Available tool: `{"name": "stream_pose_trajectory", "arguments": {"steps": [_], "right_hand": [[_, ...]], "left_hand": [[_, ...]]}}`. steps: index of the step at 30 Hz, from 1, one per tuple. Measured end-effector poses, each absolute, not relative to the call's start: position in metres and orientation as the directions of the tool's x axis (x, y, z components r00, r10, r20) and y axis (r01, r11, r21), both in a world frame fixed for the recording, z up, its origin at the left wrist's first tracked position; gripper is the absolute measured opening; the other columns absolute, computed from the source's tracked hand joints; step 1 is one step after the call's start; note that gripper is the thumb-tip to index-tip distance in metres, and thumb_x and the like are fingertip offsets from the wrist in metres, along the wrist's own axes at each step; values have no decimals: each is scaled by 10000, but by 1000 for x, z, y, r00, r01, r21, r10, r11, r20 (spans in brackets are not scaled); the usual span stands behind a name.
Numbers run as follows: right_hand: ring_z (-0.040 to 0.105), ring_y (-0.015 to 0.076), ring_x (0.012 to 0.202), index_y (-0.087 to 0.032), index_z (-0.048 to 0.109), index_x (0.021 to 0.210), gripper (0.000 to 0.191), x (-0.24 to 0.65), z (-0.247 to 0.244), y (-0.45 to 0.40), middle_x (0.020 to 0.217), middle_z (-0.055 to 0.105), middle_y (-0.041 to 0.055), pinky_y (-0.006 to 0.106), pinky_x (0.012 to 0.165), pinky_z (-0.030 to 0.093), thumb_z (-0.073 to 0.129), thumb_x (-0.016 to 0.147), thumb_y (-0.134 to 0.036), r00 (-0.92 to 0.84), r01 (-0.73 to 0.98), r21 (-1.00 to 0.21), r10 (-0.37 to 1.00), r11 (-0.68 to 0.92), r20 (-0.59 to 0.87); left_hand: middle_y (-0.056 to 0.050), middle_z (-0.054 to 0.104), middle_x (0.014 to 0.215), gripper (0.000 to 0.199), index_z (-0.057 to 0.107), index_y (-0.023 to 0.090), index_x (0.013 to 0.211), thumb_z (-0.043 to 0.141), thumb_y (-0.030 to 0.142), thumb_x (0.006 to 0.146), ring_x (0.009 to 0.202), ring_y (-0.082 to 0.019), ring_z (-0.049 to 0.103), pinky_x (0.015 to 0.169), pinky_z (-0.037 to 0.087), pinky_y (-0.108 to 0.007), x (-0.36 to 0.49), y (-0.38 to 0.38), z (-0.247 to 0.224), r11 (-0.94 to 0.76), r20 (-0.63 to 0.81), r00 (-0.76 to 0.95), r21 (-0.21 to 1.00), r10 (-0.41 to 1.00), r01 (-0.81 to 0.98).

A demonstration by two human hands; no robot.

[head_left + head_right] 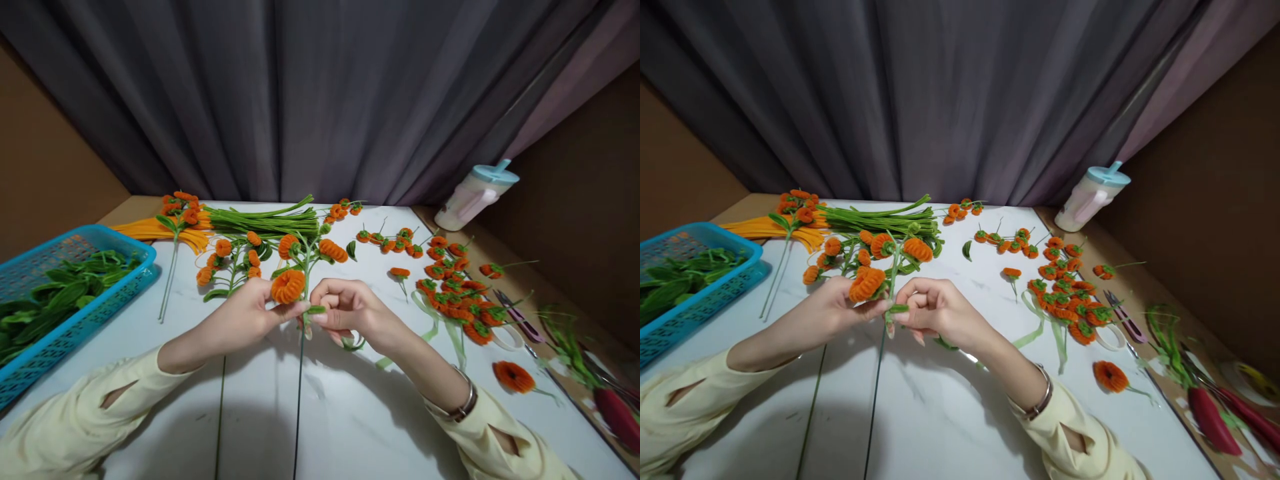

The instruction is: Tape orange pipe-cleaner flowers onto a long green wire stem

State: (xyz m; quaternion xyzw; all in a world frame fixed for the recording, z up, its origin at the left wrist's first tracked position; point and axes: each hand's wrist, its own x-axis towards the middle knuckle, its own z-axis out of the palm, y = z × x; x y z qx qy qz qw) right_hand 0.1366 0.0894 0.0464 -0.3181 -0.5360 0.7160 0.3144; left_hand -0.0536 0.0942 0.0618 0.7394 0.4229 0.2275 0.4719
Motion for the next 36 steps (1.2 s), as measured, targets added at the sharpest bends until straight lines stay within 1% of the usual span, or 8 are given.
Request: {"name": "stream_pose_trajectory", "arguments": {"steps": [3, 8, 12, 17, 20, 25, 31, 36], "right_hand": [[431, 44, 399, -161, 510, 798, 161, 136, 46, 89, 577, 600, -22, 161, 372, 247, 652, 744, -216, -605, -115, -970, 790, -214, -103], [458, 50, 394, -185, 486, 858, 247, 135, 43, 89, 538, 565, -66, 153, 370, 255, 688, 720, -220, -601, -175, -954, 794, -242, -91], [475, 55, 382, -180, 513, 872, 274, 135, 41, 89, 518, 572, -71, 156, 361, 243, 714, 690, -215, -597, -218, -942, 799, -254, -77], [511, 68, 379, -160, 546, 813, 241, 133, 39, 89, 537, 654, -14, 160, 345, 221, 723, 653, -189, -582, -244, -922, 806, -299, -107], [503, 70, 360, -158, 544, 754, 220, 132, 38, 88, 524, 664, 0, 165, 336, 204, 728, 634, -179, -560, -266, -909, 819, -321, -125], [486, 61, 343, -163, 546, 738, 219, 130, 38, 87, 494, 643, -27, 164, 335, 193, 740, 640, -192, -556, -294, -897, 823, -329, -119], [471, 58, 354, -151, 550, 693, 235, 128, 39, 87, 504, 645, -4, 168, 325, 177, 754, 639, -255, -560, -277, -902, 818, -330, -128], [364, 30, 305, -135, 584, 641, 226, 127, 39, 87, 435, 582, -38, 173, 318, 198, 756, 640, -282, -567, -255, -897, 807, -361, -163]], "left_hand": [[18, 540, 618, 312, 537, 142, 628, 530, 388, 818, 600, -119, 468, 589, 359, -234, -52, 93, 62, -120, -115, 527, 912, 842, 392], [-5, 662, 668, 224, 605, 147, 741, 574, 354, 821, 685, -153, 597, 716, 427, -264, -49, 92, 58, 144, -208, 610, 978, 765, 152], [-7, 676, 653, 226, 626, 144, 734, 602, 351, 820, 701, -140, 599, 743, 417, -246, -49, 90, 53, 226, -233, 608, 970, 759, 89], [-5, 669, 664, 261, 641, 148, 722, 609, 389, 818, 694, -133, 585, 743, 413, -243, -49, 89, 48, 318, -246, 638, 948, 729, 2], [-3, 661, 651, 259, 644, 151, 706, 620, 388, 809, 685, -129, 567, 725, 402, -235, -47, 88, 45, 353, -251, 643, 935, 723, -32], [-21, 646, 643, 282, 637, 148, 691, 643, 418, 771, 642, -146, 540, 661, 391, -263, -43, 86, 39, 397, -258, 657, 915, 708, -69], [2, 561, 683, 260, 592, 151, 685, 703, 385, 697, 693, -145, 463, 684, 339, -280, -46, 86, 28, 391, -354, 500, 920, 790, 34], [26, 494, 718, 335, 549, 158, 731, 772, 372, 602, 713, -131, 415, 687, 321, -267, -46, 85, 31, 424, -388, 446, 905, 806, 20]]}}
